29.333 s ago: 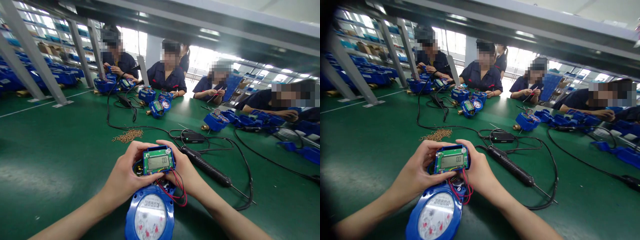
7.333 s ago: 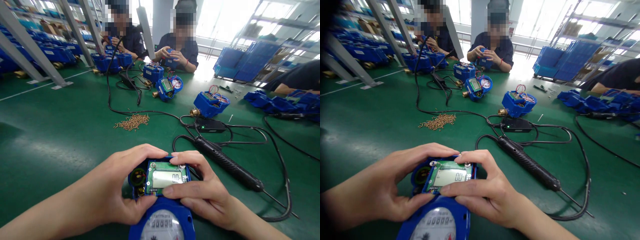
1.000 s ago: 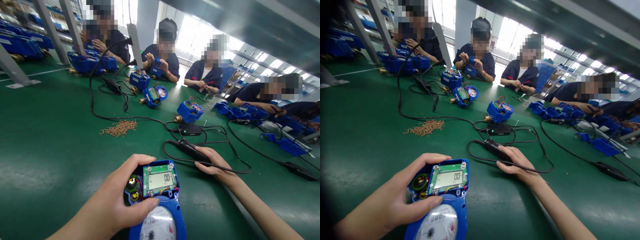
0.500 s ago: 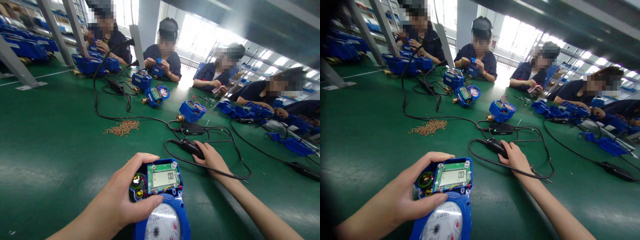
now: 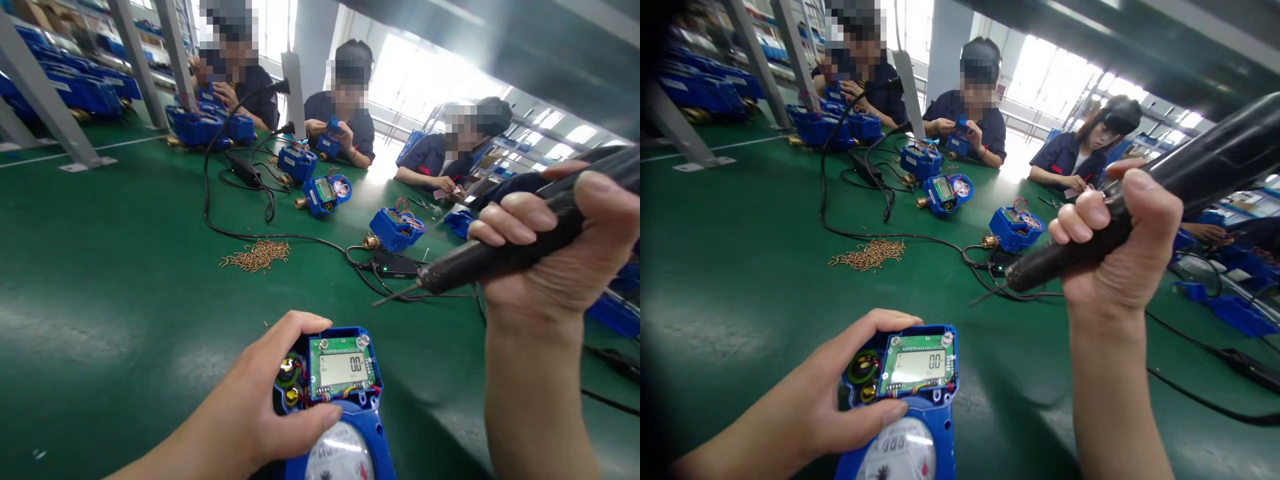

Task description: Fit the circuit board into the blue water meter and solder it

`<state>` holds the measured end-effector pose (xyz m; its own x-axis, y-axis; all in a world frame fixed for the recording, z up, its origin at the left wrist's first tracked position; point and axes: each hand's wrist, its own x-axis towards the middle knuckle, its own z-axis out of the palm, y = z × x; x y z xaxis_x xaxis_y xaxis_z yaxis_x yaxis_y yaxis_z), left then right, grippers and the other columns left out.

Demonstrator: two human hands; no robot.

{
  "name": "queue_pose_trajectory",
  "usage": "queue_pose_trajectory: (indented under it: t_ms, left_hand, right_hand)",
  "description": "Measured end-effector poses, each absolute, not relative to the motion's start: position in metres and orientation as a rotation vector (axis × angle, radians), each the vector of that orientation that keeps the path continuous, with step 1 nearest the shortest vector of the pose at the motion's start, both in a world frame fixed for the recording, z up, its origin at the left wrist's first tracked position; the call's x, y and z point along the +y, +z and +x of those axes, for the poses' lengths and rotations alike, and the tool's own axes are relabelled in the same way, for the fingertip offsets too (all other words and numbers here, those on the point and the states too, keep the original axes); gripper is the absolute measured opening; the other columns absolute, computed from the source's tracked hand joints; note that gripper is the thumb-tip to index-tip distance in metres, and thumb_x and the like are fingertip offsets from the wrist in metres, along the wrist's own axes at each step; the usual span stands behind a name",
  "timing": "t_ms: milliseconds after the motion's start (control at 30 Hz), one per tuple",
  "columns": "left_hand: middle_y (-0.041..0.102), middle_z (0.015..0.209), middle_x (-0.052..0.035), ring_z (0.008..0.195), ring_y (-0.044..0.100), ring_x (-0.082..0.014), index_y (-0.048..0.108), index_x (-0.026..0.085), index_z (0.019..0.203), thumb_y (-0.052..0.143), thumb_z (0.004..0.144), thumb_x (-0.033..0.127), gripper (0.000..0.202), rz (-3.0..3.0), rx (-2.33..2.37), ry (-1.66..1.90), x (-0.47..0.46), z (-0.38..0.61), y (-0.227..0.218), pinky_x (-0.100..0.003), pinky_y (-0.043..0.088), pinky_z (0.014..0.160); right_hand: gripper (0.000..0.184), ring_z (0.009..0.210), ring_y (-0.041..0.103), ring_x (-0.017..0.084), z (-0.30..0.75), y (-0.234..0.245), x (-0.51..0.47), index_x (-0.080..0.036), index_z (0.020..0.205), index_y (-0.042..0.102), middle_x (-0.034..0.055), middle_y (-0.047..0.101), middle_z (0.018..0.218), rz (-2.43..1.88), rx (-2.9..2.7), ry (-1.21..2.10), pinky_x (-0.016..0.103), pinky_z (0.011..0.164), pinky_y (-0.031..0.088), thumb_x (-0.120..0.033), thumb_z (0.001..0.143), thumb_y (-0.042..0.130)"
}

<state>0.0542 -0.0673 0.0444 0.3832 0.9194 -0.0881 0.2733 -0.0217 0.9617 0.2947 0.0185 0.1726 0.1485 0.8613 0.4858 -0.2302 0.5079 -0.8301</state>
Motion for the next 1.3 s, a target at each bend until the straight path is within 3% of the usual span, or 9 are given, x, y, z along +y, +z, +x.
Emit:
queue_pose_trajectory:
  t_ms: [100,267,600,867,1100,1300]
  left_hand:
    - [0.067,0.118,-0.0012,0.11,0.063,-0.0281,0.052,0.031,0.119,0.071,0.071,0.028,0.052,1.548,1.082,0.738,-0.066,0.054,0.046,-0.044,0.049,0.098]
    - [0.065,0.124,-0.0016,0.114,0.062,-0.028,0.053,0.03,0.119,0.075,0.067,0.023,0.057,1.614,1.062,0.781,-0.063,0.055,0.04,-0.041,0.05,0.099]
    - [0.067,0.12,-0.0011,0.111,0.063,-0.0234,0.058,0.025,0.118,0.083,0.063,0.018,0.061,1.594,1.032,0.762,-0.058,0.054,0.052,-0.032,0.05,0.098]
    - [0.066,0.12,-0.0032,0.109,0.063,-0.0266,0.057,0.026,0.118,0.082,0.065,0.026,0.058,1.628,0.968,0.794,-0.056,0.052,0.042,-0.037,0.052,0.097]
    - [0.062,0.123,-0.0028,0.114,0.06,-0.0257,0.054,0.027,0.119,0.078,0.066,0.02,0.059,1.655,0.984,0.799,-0.058,0.053,0.043,-0.038,0.05,0.1]
    - [0.043,0.142,-0.0069,0.135,0.045,-0.0336,0.055,0.029,0.118,0.076,0.064,0.02,0.059,1.624,1.076,0.837,-0.063,0.057,0.037,-0.052,0.038,0.114]
  right_hand:
    - [0.029,0.041,0.027,0.005,0.259,0.162,0.041,-0.024,0.082,0.048,-0.0117,0.03,0.051,-0.482,-1.19,0.875,0.018,0.042,0.03,-0.032,0.074,0.074]
    - [0.03,0.039,0.031,0.008,0.2,0.125,0.079,-0.026,0.087,0.047,-0.0106,0.037,0.052,-0.465,-1.248,1.008,0.024,0.041,0.03,-0.052,0.085,0.062]
    - [0.024,0.038,0.036,0.008,0.147,0.086,0.112,-0.026,0.09,0.047,-0.0117,0.044,0.051,-0.35,-1.172,1.088,0.023,0.042,0.036,-0.037,0.087,0.068]
    - [0.025,0.038,0.037,0.007,0.142,0.075,0.117,-0.025,0.092,0.048,-0.0123,0.043,0.051,-0.391,-1.132,1.052,0.022,0.041,0.035,-0.037,0.085,0.069]
    - [0.025,0.04,0.035,0.007,0.164,0.104,0.104,-0.026,0.089,0.045,-0.0113,0.04,0.053,-0.427,-1.142,0.997,0.023,0.042,0.032,-0.04,0.084,0.066]
    - [0.018,0.04,0.033,0.005,0.204,0.16,0.053,-0.023,0.083,0.049,-0.0101,0.036,0.053,-0.406,-1.169,0.861,0.02,0.042,0.032,-0.036,0.085,0.061]
